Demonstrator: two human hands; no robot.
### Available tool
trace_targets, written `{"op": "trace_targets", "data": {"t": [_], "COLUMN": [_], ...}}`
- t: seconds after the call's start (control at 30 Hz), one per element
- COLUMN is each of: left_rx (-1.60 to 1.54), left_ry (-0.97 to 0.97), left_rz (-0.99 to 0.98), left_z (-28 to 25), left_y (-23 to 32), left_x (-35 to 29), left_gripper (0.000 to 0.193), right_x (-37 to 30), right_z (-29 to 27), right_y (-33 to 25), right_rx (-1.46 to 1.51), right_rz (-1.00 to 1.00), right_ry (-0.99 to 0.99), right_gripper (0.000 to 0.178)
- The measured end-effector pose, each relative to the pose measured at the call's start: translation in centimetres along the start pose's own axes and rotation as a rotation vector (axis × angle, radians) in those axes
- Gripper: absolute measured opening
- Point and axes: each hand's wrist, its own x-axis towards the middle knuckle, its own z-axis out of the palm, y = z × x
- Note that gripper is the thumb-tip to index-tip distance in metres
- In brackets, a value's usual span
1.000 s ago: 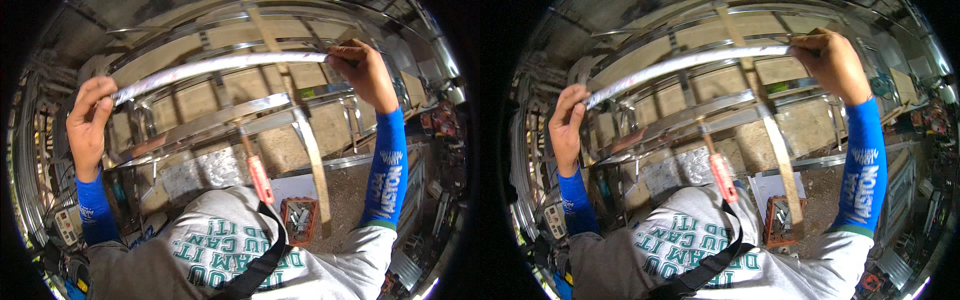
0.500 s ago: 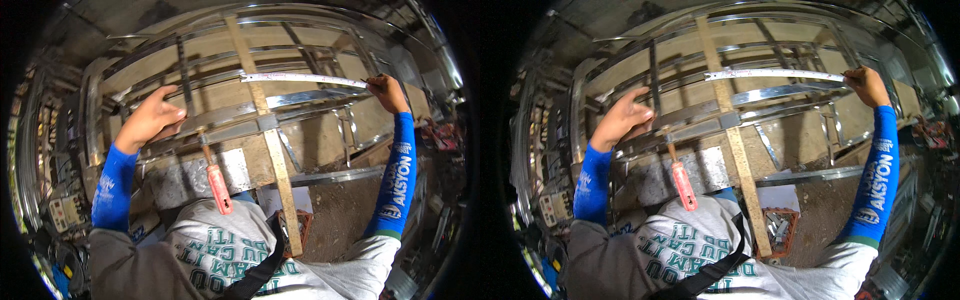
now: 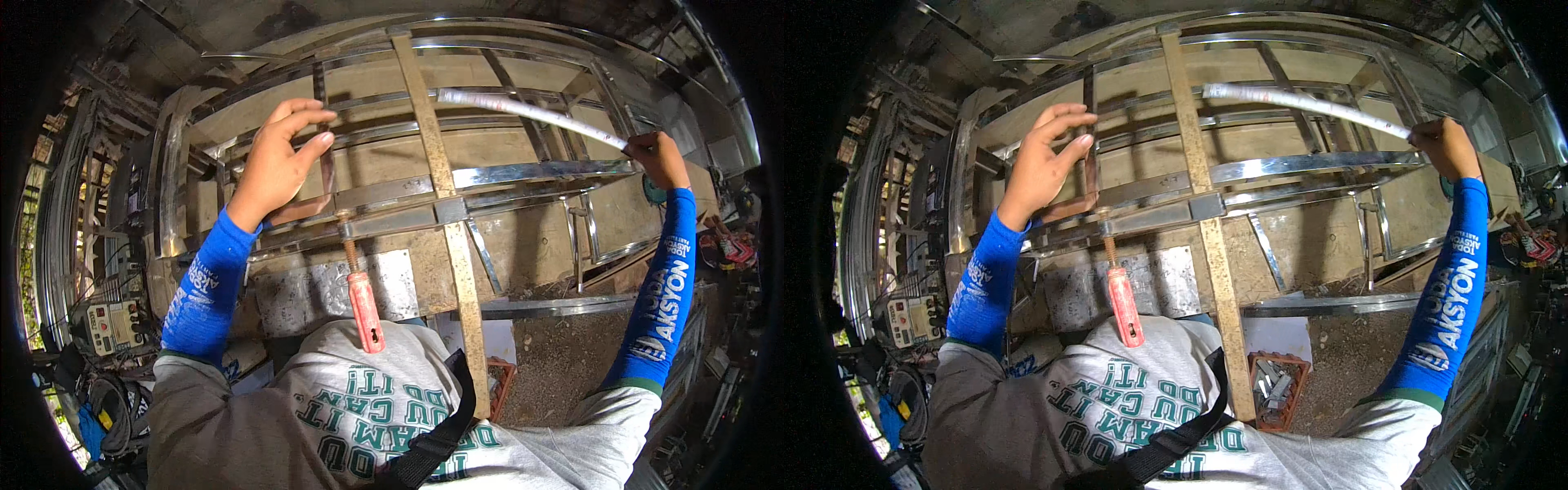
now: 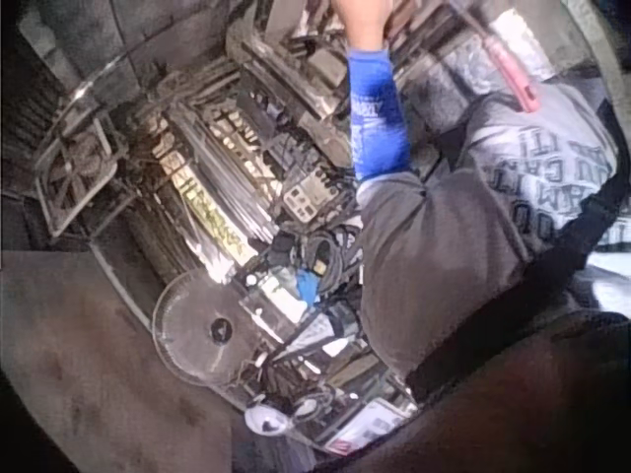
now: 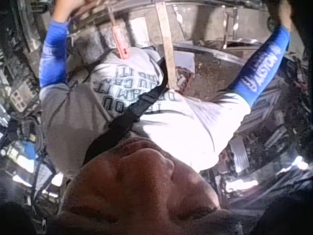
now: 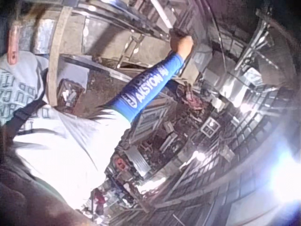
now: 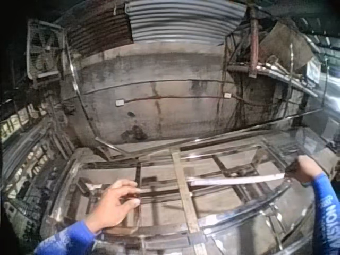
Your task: The person measures and aligns metal frame components on a workbench, then retrieves a wooden board and places it aside. They continue measuring the frame and prepare a welding torch by attaching a hose and grounding clamp.
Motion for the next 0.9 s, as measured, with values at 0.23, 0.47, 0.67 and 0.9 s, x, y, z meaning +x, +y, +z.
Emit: {"op": "trace_targets", "data": {"t": [0.23,0.47,0.67,0.9], "left_rx": [0.223,0.18,0.157,0.122], "left_ry": [-0.198,-0.59,-0.637,-0.482], "left_rz": [0.325,0.238,0.15,0.239], "left_z": [1.1,2.7,-0.3,-0.3], "left_y": [1.7,5.1,4.9,5.0], "left_x": [2.4,5.2,3.5,4.6], "left_gripper": [0.034,0.024,0.019,0.028], "right_x": [0.8,2.1,2.8,2.1], "right_z": [0.6,2.1,2.4,2.4], "right_y": [-4.6,-5.6,-9.3,-8.8], "right_rx": [0.072,0.148,0.002,0.107], "right_rz": [-0.167,-0.24,-0.269,-0.264], "right_ry": [-0.214,-0.245,-0.277,-0.31], "right_gripper": [0.022,0.027,0.027,0.027]}}
